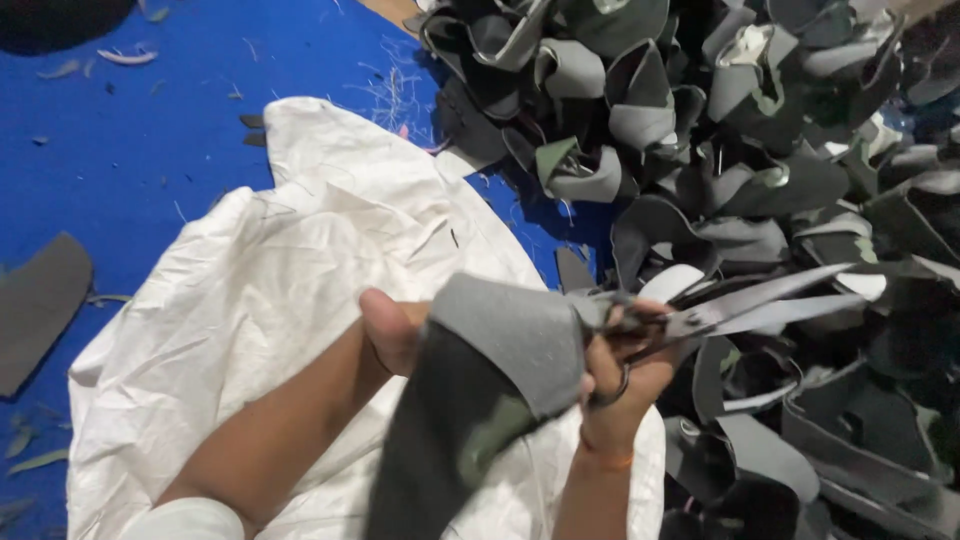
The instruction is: Trimming excess material from shoe upper components using scissors.
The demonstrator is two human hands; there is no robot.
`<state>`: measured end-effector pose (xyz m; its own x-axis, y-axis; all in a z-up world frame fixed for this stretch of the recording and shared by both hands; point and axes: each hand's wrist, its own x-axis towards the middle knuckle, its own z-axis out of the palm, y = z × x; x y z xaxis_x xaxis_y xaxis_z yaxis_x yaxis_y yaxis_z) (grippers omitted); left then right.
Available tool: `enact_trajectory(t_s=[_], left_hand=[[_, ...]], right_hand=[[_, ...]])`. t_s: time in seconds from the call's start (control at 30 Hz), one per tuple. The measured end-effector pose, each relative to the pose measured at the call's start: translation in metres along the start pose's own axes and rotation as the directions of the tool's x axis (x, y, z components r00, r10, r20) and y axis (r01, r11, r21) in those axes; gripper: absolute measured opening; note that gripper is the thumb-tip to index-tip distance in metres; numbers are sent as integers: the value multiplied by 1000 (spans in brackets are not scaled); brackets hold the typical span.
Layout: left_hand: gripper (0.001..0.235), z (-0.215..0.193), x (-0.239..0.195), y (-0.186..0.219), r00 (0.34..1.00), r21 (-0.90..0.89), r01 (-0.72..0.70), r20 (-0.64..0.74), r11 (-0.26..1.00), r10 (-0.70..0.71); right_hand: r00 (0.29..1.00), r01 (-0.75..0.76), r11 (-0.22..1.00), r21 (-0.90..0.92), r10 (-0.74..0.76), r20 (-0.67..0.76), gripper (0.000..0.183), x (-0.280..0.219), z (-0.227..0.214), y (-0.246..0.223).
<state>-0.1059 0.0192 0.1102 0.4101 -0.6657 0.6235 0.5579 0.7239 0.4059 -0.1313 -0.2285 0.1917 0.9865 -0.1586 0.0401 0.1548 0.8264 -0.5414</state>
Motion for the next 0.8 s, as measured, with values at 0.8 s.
enact_trajectory(t_s=[0.8], left_hand=[[62, 73, 30, 29, 715, 90, -448, -561, 889, 417]], right_hand=[[610, -415, 824, -386, 567, 554, 100, -94, 37, 8]])
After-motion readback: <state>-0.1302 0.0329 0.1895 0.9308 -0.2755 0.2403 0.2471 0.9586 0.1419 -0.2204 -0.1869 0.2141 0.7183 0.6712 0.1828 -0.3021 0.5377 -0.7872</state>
